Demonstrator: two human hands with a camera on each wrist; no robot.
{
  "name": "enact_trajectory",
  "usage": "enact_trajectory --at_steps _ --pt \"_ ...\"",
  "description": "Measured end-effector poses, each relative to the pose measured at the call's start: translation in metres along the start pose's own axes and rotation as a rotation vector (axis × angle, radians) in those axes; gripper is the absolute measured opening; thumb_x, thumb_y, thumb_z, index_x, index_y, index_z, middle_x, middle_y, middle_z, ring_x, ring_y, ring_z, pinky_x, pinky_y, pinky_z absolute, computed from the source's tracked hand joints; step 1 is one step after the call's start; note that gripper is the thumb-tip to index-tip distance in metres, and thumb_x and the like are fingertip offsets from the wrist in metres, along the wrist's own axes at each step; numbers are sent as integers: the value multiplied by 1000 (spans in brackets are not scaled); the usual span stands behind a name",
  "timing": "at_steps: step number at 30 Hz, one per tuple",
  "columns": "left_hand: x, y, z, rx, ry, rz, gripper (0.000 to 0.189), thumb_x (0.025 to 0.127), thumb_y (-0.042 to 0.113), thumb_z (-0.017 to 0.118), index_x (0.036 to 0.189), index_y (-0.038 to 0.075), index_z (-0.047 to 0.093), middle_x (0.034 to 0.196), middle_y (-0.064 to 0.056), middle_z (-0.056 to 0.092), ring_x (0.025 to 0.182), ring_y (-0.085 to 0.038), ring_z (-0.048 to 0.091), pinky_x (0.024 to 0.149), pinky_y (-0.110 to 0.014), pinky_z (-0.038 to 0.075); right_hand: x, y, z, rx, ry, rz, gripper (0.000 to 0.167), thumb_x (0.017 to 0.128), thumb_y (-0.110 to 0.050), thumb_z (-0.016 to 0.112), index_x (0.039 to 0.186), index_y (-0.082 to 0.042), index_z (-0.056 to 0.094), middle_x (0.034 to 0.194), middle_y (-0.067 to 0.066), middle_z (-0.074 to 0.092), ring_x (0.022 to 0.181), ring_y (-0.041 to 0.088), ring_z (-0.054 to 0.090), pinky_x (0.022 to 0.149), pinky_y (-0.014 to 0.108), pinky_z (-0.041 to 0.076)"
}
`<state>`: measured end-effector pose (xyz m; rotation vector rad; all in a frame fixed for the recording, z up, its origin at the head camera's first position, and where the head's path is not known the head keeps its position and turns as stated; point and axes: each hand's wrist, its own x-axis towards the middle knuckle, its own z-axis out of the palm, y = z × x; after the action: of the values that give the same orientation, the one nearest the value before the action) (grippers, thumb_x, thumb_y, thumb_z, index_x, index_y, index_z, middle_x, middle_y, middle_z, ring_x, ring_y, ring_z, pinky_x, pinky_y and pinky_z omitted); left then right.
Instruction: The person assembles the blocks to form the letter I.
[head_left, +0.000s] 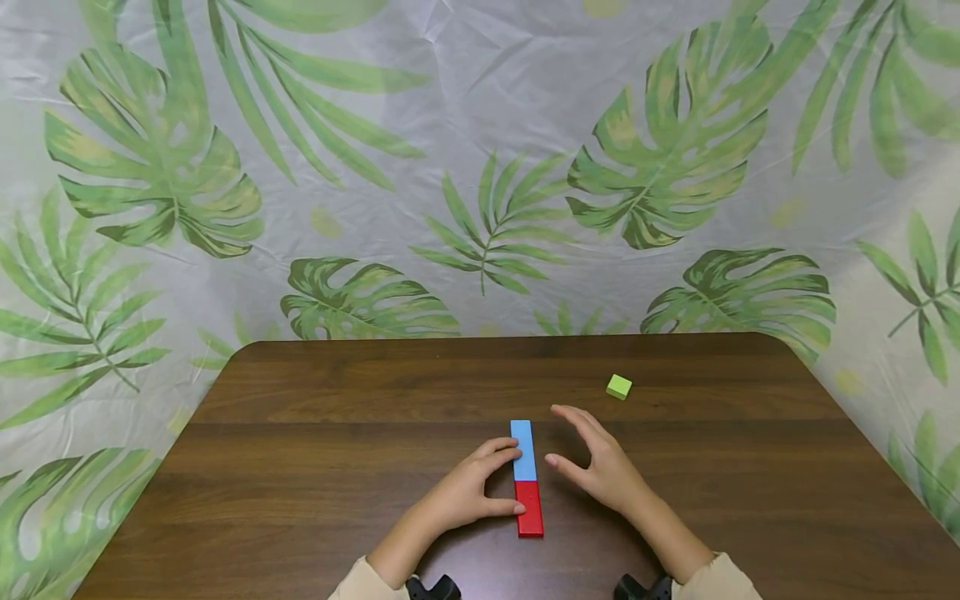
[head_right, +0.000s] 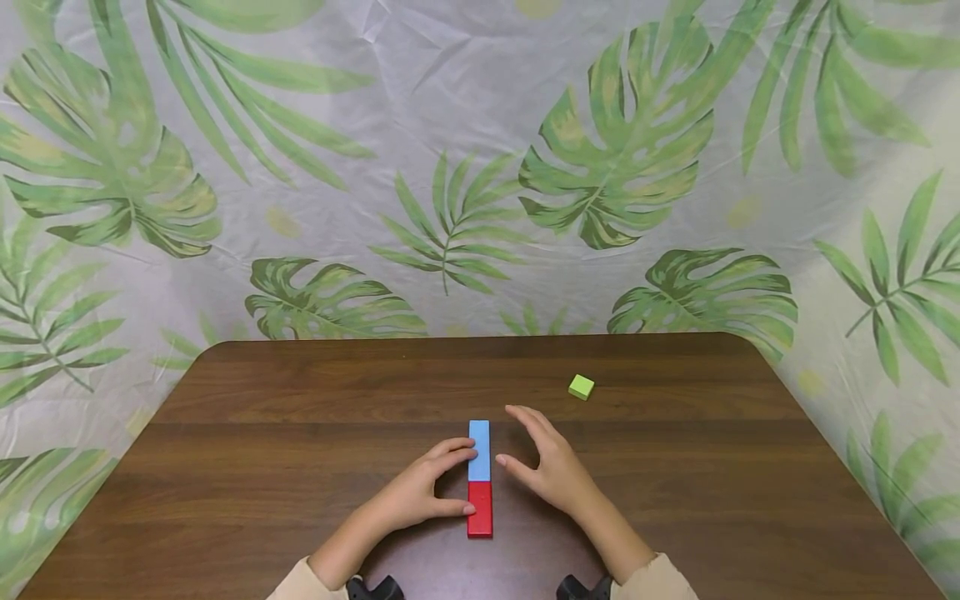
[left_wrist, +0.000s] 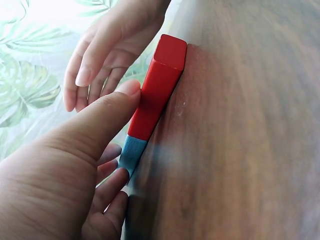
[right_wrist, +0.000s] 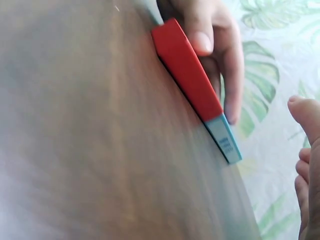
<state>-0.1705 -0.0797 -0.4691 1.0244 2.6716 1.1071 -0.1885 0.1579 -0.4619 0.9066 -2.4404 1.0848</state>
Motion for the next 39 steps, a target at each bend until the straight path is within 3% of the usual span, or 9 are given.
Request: enact_trajectory --at_steps 11,24,34,39 --pt "0 -1 0 -14 -6 -14 69 77 43 68 132 10 45 138 0 35 124 -16 34 98 -36 32 12 24 -8 -43 154 38 68 74 -19 74 133 -10 42 130 5 45 118 23 41 91 47 36" --pt "0 -3 2 12 17 29 68 77 41 68 132 9 45 137 -3 36 123 -17 36 97 -35 33 17 48 -26 -39 210 133 67 77 -18 72 133 -3 39 130 14 43 116 33 41 90 50 35" --pt "0 -4 2 19 15 23 68 77 42 68 132 10 45 137 -1 35 123 -16 36 98 -34 32 16 67 -38 -64 235 244 69 79 -22 70 136 -6 35 131 17 41 118 36 38 91 53 33" --pt "0 -5 2 21 16 30 68 77 42 68 132 9 44 137 -2 35 123 -16 36 97 -35 33 14 77 -40 -100 231 279 69 80 -22 70 135 -2 35 130 20 41 116 38 39 89 53 34"
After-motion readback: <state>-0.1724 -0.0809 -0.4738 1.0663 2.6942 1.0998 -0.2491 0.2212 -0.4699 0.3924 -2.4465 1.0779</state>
